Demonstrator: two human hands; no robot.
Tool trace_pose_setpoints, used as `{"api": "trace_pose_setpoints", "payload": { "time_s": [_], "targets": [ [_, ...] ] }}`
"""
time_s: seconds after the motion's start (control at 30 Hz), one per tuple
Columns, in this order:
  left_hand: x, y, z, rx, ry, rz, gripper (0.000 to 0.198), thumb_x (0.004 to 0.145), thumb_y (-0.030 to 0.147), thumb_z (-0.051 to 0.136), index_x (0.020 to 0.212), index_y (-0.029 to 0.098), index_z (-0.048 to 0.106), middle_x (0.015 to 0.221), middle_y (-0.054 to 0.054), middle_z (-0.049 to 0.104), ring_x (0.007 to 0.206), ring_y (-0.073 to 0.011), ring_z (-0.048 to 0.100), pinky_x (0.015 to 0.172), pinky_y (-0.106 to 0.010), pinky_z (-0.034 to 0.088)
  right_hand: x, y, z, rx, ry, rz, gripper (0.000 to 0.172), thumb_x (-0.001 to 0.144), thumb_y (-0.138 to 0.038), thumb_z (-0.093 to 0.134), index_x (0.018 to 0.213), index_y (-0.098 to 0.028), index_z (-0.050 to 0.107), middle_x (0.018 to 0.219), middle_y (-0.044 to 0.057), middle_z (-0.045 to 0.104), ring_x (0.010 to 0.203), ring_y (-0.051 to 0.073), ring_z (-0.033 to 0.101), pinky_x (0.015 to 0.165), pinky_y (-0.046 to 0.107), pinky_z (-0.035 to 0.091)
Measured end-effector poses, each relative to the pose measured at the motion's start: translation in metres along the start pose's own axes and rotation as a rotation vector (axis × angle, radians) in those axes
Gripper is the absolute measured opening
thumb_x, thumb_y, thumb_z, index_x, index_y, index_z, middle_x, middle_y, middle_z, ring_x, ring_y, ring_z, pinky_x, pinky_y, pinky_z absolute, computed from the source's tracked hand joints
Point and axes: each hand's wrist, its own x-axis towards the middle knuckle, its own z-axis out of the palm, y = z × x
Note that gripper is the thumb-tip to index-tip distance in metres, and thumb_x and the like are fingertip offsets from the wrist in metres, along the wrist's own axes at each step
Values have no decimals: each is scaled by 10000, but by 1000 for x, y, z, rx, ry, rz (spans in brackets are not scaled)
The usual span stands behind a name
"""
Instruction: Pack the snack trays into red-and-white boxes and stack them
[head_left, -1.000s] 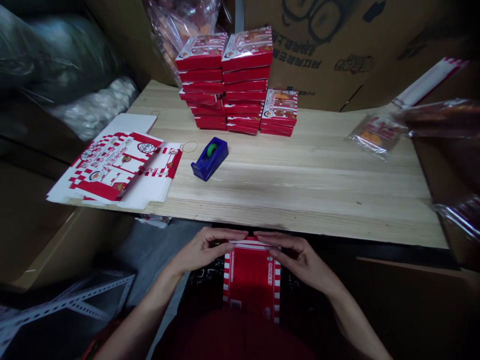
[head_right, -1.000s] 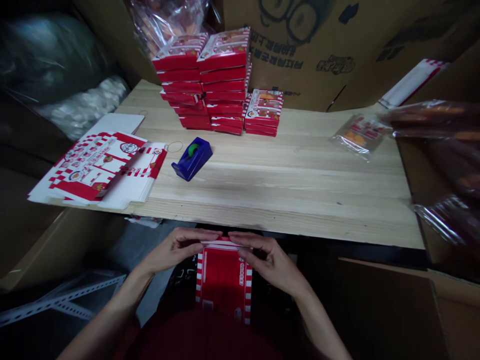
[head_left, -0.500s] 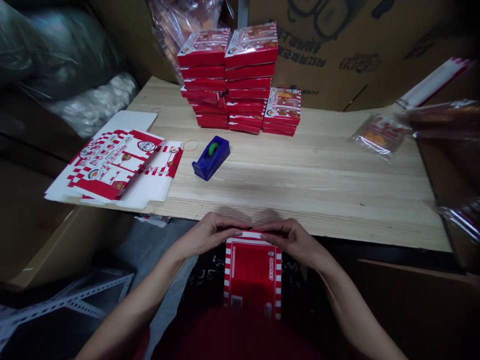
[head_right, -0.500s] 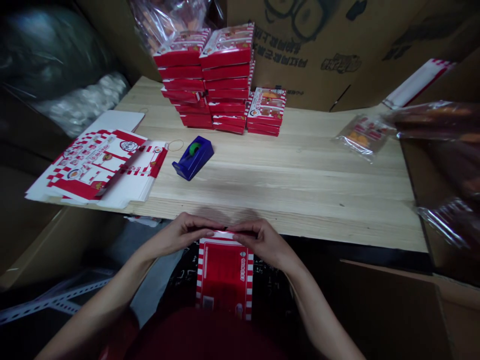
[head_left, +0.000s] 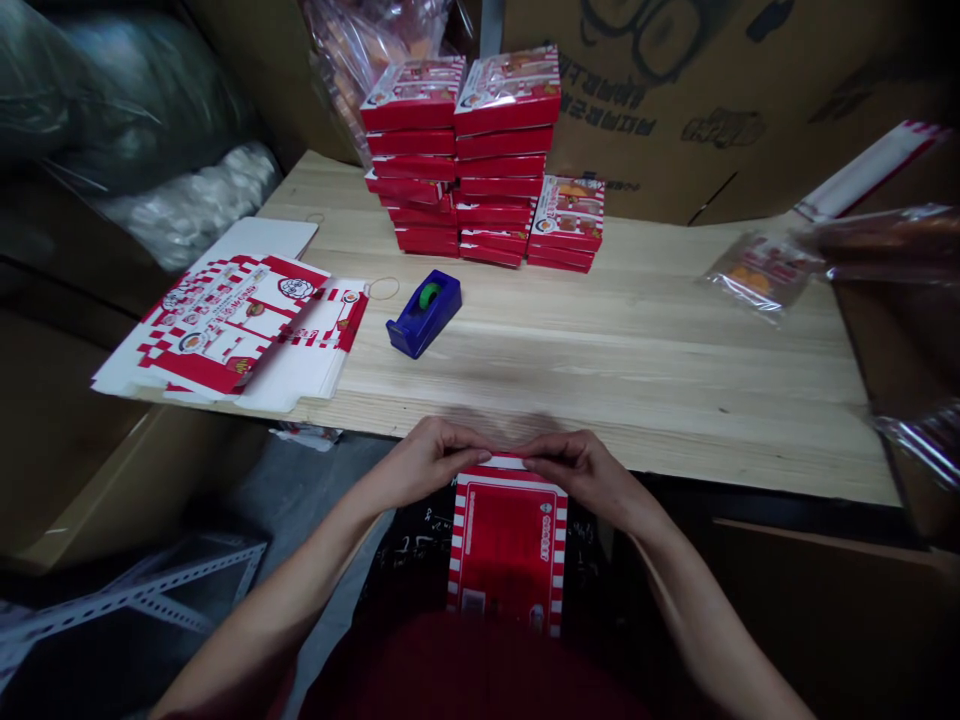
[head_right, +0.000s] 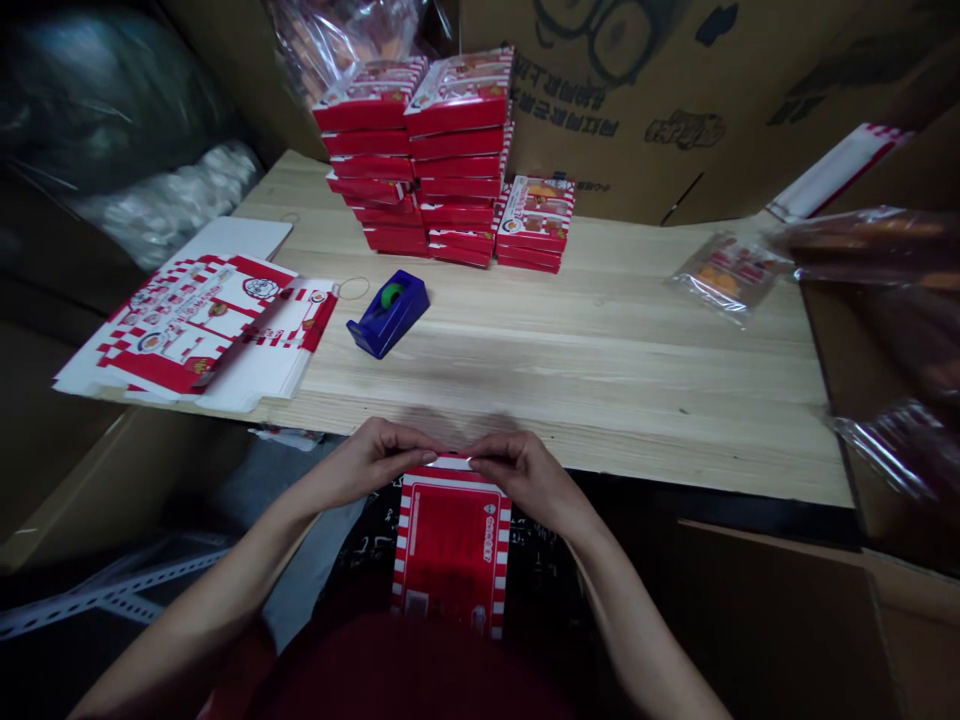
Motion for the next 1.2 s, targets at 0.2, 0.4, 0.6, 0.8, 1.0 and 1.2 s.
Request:
{"api": "trace_pose_setpoints", "payload": {
  "time_s": [0.2, 0.4, 0.6, 0.8, 1.0, 1.2],
  "targets": [
    [-17, 1, -3, 171, -101, -52, 276, 992, 285, 602, 1201, 290, 783, 1122, -54, 815, 975, -233, 760, 871, -362, 596, -25, -4, 14, 122, -38, 160, 367, 991, -504, 605, 1261, -300, 744, 1137, 59, 807, 1093, 254, 738, 997, 478, 569],
    [-32, 10, -4, 293, -180, -1, 380, 1038, 298, 544, 1404, 326, 644, 1303, -44, 751, 1137, -230, 722, 989, -387, 561, -41, -11, 0, 111, -104, 195, 356, 1001, -485, 597, 1317, -362, 706, 1285, 35, 759, 1207, 254, 699, 1132, 513, 491],
    [-25, 15, -3, 263, -158, -18, 309, 997, 346, 620, 1277, 301, 744, 1161, -41, 805, 956, -205, 756, 829, -315, 585, -19, -21, -19, 92, -319, 208, 332, 941, -430, 690, 1246, -315, 756, 1088, 22, 827, 1012, 215, 770, 974, 408, 597],
    [-21, 9, -2, 171, -102, -81, 248, 988, 357, 631, 1139, 260, 803, 1021, -48, 819, 876, -182, 740, 777, -288, 552, -21, -5, 6, 212, -85, 186, 316, 937, -471, 699, 1201, -315, 775, 1002, 31, 840, 907, 199, 783, 918, 412, 606],
    [-18, 14, -2, 155, -177, -131, 236, 981, 370, 632, 1081, 237, 799, 1015, -51, 809, 882, -183, 724, 760, -285, 539, -23, -10, -16, 216, -282, 197, 328, 924, -420, 727, 1229, -305, 756, 1183, 20, 809, 1114, 206, 747, 1079, 431, 529],
    [1, 20, 7, 201, -115, -150, 254, 915, 416, 720, 807, 186, 722, 783, -11, 743, 681, -140, 643, 604, -242, 457, -6, -15, -14, 118, -263, 144, 295, 918, -415, 734, 1168, -270, 791, 993, 35, 843, 898, 194, 777, 876, 368, 606]
  ]
}}
